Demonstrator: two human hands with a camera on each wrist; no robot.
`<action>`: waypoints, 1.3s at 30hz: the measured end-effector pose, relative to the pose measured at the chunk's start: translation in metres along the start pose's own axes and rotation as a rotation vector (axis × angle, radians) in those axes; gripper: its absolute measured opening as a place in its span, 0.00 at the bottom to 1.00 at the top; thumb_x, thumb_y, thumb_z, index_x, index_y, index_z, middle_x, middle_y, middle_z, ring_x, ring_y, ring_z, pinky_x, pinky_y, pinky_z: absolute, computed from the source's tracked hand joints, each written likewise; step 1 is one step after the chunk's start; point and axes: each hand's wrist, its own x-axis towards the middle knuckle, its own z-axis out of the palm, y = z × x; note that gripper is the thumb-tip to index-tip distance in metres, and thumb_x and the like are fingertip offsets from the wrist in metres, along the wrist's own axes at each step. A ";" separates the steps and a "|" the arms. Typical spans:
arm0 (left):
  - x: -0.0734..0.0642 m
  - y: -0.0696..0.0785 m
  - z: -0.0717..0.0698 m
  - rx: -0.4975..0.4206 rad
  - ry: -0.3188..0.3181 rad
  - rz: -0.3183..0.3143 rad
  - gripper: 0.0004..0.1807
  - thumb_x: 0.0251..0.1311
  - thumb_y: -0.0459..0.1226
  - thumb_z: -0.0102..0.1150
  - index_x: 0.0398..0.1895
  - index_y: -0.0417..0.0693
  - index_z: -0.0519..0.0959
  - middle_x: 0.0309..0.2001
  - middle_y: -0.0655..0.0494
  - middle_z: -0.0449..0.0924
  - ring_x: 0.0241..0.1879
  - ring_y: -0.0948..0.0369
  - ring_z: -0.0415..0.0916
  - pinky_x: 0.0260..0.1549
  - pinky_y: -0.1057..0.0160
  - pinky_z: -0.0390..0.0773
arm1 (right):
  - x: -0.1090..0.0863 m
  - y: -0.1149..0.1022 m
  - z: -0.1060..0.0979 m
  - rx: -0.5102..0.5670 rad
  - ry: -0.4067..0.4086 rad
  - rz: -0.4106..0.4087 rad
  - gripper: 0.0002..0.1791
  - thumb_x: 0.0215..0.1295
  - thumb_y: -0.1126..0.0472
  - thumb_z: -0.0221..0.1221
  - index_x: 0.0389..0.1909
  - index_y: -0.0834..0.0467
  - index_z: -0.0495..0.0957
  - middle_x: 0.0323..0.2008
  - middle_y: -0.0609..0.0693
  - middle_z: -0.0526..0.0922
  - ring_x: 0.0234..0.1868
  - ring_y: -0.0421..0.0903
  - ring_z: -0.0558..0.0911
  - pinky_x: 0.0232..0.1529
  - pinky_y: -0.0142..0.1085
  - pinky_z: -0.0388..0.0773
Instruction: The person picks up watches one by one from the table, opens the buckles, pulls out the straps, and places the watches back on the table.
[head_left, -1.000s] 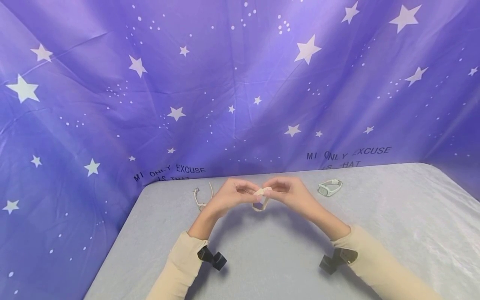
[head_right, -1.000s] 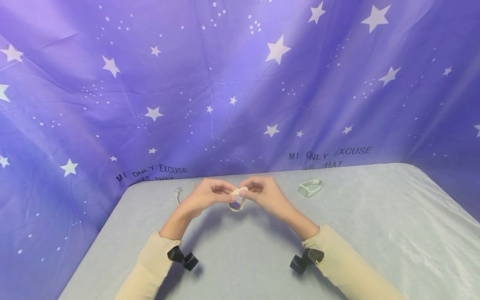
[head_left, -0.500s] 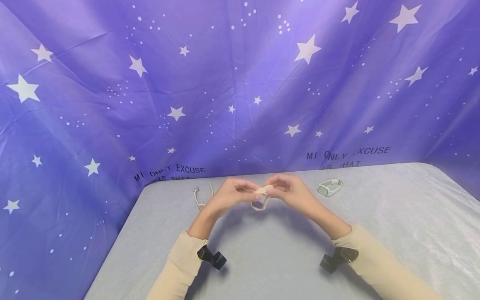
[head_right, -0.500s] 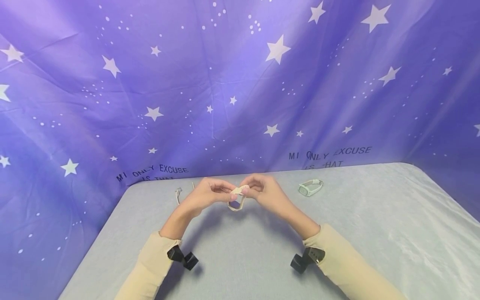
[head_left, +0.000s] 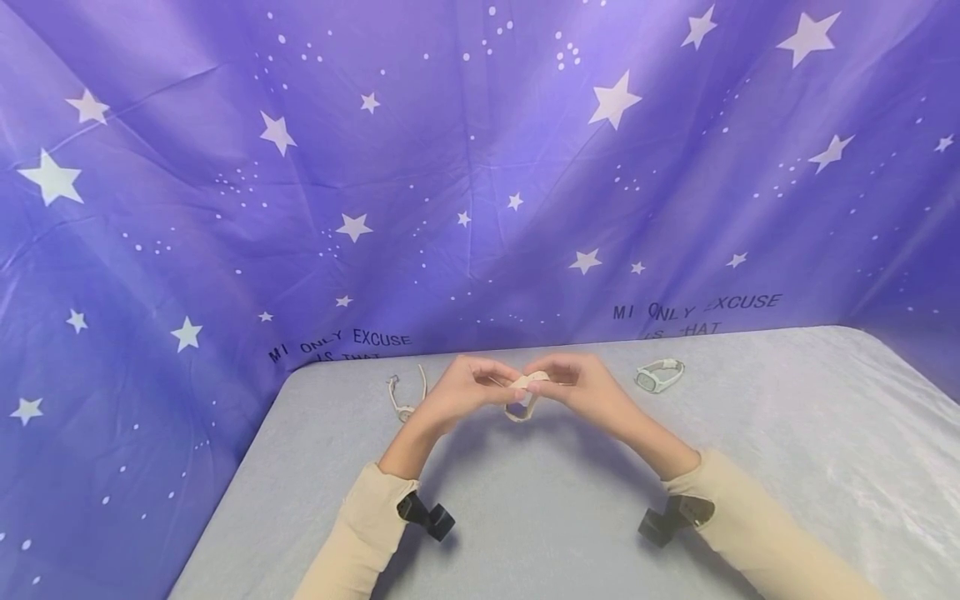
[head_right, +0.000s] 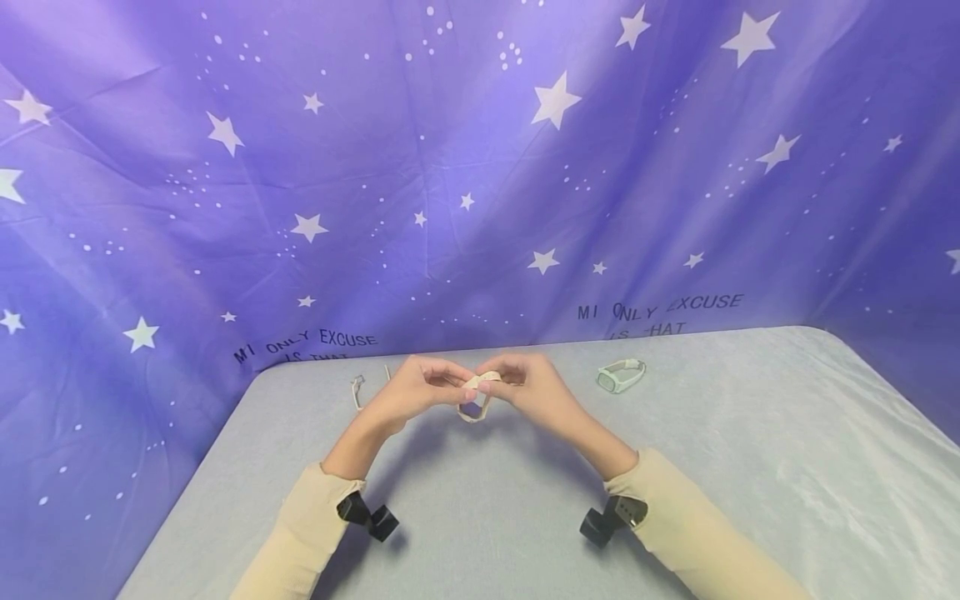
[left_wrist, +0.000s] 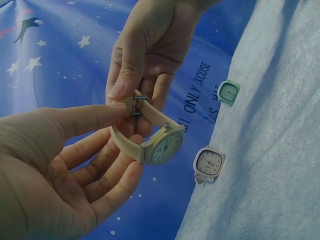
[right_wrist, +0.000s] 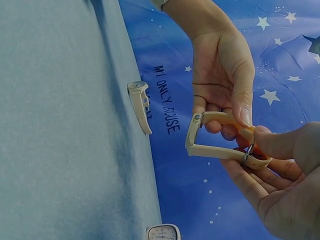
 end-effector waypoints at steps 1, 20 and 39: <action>0.000 0.000 0.000 -0.001 0.000 0.000 0.15 0.55 0.30 0.72 0.45 0.33 0.86 0.39 0.45 0.89 0.44 0.35 0.84 0.42 0.62 0.85 | 0.000 0.000 0.000 0.000 0.002 -0.004 0.13 0.63 0.64 0.68 0.48 0.61 0.86 0.49 0.57 0.89 0.53 0.54 0.87 0.58 0.49 0.83; 0.001 0.000 -0.002 0.024 0.021 -0.024 0.15 0.53 0.31 0.74 0.46 0.36 0.87 0.39 0.46 0.89 0.37 0.53 0.87 0.41 0.64 0.83 | -0.001 -0.001 -0.003 0.024 0.009 0.014 0.11 0.66 0.63 0.66 0.47 0.62 0.85 0.46 0.57 0.89 0.49 0.52 0.89 0.56 0.47 0.83; 0.001 -0.001 -0.001 -0.014 0.018 -0.033 0.15 0.56 0.29 0.71 0.47 0.31 0.85 0.38 0.45 0.89 0.43 0.38 0.85 0.43 0.64 0.84 | 0.000 -0.004 -0.004 0.114 0.019 0.083 0.12 0.72 0.63 0.60 0.51 0.63 0.77 0.49 0.62 0.88 0.49 0.54 0.88 0.52 0.45 0.86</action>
